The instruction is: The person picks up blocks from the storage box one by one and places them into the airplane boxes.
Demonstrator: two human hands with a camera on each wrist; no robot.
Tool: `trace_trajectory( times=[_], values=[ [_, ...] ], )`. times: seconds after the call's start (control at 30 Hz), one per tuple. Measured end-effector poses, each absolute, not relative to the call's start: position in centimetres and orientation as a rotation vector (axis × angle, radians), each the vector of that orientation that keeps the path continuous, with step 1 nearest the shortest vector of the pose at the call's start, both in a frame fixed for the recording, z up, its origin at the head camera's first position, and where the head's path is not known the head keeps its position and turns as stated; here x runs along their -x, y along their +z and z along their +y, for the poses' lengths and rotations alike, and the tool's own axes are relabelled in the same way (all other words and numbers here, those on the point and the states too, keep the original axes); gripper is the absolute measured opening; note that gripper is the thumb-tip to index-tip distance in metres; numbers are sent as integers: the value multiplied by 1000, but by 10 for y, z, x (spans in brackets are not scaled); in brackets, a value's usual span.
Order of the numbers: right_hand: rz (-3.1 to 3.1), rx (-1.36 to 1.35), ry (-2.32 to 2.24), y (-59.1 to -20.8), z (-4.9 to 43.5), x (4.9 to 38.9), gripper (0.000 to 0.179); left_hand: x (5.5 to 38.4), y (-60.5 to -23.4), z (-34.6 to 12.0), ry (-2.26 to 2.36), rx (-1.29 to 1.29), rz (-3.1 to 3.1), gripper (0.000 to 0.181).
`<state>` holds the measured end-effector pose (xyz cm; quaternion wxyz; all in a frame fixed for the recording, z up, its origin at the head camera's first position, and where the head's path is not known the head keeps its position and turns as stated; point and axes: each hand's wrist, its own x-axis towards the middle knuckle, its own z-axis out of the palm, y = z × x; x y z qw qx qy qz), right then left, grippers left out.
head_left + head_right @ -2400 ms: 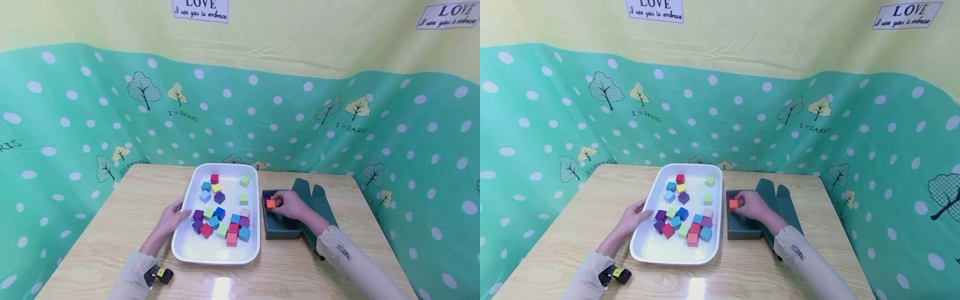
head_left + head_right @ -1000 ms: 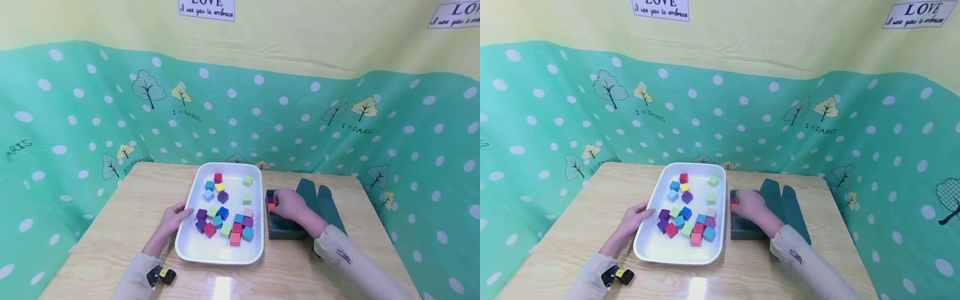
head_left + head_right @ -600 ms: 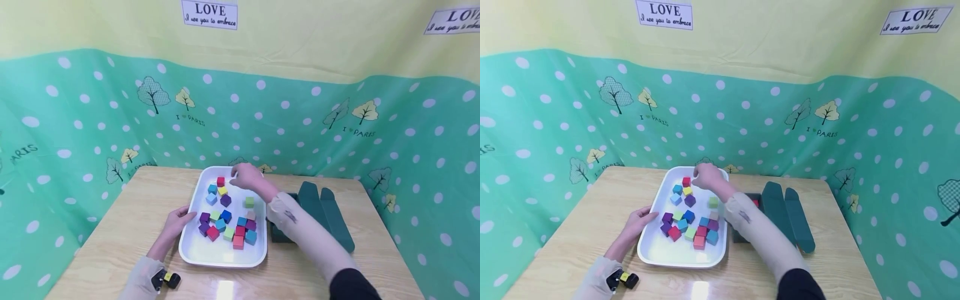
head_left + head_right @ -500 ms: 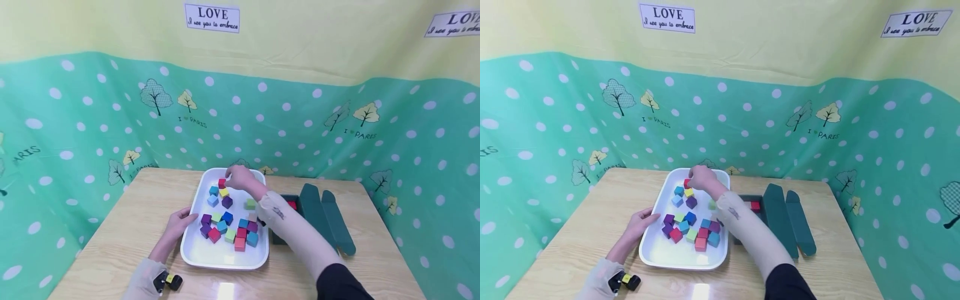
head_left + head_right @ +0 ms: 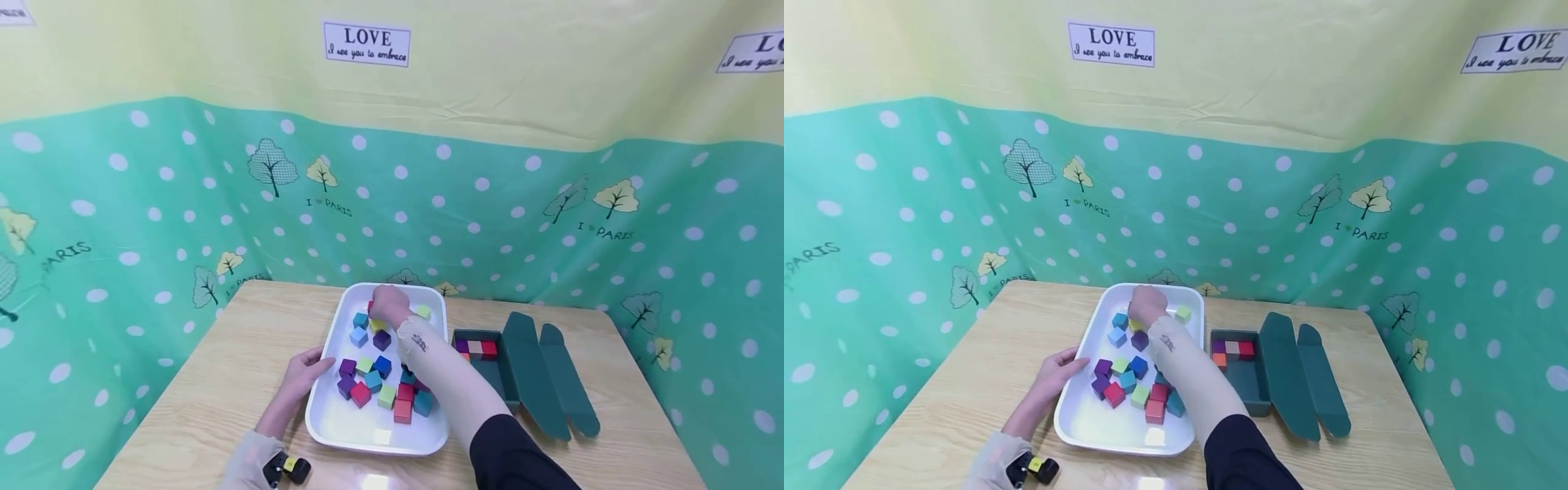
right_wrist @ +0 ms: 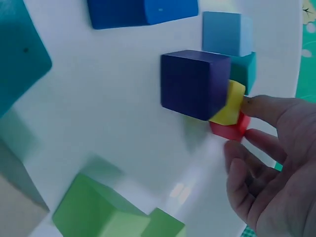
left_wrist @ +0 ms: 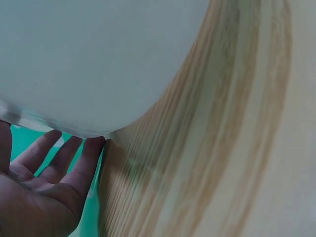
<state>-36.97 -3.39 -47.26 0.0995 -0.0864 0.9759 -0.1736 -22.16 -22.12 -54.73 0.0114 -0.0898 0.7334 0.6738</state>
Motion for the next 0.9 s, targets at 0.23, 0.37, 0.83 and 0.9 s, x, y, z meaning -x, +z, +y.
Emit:
trace_trajectory(
  times=[0.23,0.37,0.83,0.9],
  values=[
    [2893,200,-527,-482,-40,371,11,215,-546,-220,2106,287,2292,48],
    [2868,196,-595,-481,-38,371,12,216,-545,-220,2113,260,2290,48],
    [2672,448,-762,-434,15,370,27,217,-548,-220,2144,299,2278,51],
    [2642,466,-806,-424,30,364,27,219,-546,-220,2145,303,2282,50]
  ],
)
